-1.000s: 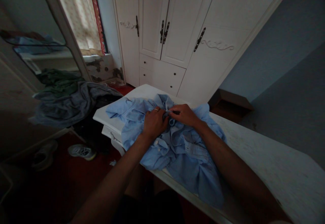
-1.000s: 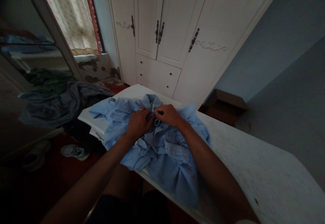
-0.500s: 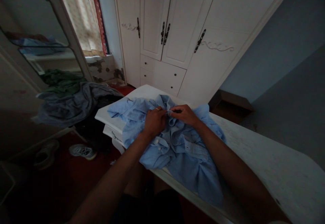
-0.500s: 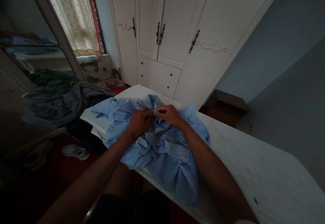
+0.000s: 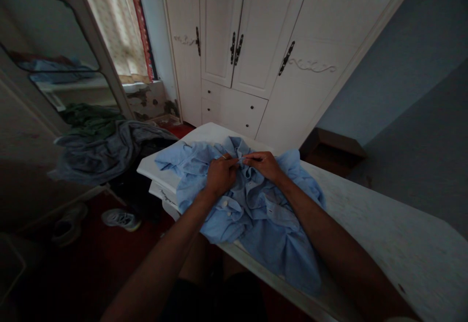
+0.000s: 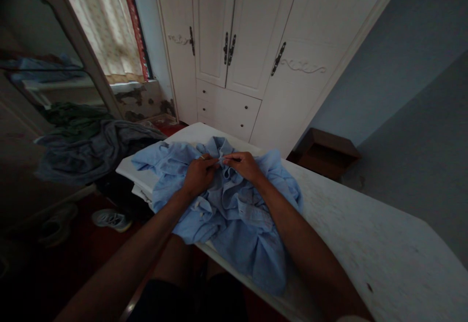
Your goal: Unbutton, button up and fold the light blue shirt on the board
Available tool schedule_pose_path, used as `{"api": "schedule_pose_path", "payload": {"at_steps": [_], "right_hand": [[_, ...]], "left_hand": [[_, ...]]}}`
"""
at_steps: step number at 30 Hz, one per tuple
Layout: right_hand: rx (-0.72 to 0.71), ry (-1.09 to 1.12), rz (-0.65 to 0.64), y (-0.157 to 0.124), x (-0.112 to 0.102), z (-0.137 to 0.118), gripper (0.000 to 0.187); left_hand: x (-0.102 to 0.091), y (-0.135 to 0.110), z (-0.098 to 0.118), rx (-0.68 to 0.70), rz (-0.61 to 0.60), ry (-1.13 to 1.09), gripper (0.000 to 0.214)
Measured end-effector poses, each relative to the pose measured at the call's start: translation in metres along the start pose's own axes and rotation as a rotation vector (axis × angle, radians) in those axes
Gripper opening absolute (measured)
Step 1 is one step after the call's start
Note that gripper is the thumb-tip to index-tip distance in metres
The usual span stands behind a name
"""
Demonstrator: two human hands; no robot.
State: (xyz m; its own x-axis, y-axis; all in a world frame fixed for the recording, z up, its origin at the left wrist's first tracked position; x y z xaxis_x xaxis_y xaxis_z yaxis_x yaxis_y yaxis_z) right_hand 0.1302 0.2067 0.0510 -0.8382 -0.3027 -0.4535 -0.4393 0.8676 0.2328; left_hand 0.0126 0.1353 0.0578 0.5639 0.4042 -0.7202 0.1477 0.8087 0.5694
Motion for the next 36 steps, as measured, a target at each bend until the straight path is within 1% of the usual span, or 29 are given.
{"api": "schedule_pose_path", "payload": {"at_steps": [4,8,15,19,24,27,29,33,36], "right_hand": [[0.005,0.015,0.026,-0.003,0.002,-0.004,0.033],[-0.002,-0.042,0.058,-0.007,0.004,-0.010,0.033],[-0.025,-0.102,0.037,-0.007,0.008,-0.014,0.031],[-0.018,-0.133,0.053,-0.004,0.008,-0.012,0.030],[0.015,-0.152,0.095,-0.001,0.010,-0.008,0.029],[0.023,-0.166,0.096,0.000,0.012,-0.006,0.028],[0.002,-0.132,0.092,-0.001,0.012,-0.007,0.028],[-0.057,0.015,0.052,-0.008,0.014,-0.015,0.028],[-0.109,0.021,0.056,-0.012,0.013,-0.021,0.027]], "left_hand": [[0.001,0.000,-0.001,-0.025,-0.022,0.021,0.026],[0.001,0.000,0.002,-0.016,-0.054,0.057,0.024],[0.001,0.000,0.004,-0.019,-0.086,0.077,0.023],[0.002,0.000,0.004,0.010,-0.063,0.026,0.022],[-0.004,0.001,0.004,0.044,0.020,-0.078,0.023],[-0.003,0.001,0.003,0.042,0.013,-0.119,0.022],[-0.003,0.001,0.002,0.028,0.006,-0.132,0.022],[-0.003,0.002,0.000,0.014,0.006,-0.125,0.021],[0.000,0.001,-0.001,-0.006,-0.013,-0.098,0.020]]}}
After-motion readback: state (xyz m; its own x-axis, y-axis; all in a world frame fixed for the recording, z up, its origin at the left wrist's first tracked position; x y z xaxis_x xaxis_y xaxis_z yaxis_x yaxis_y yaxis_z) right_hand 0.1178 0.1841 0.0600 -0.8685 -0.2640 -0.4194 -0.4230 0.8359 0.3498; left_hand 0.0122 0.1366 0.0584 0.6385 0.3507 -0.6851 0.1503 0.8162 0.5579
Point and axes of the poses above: each hand's wrist, its own y-axis towards the middle knuckle, its own x-axis out of the palm, z = x × y, the point moved 10 cm from there along y, towards the middle knuckle, and after that the axes turned 7 degrees about x, right-handed, at the moved point
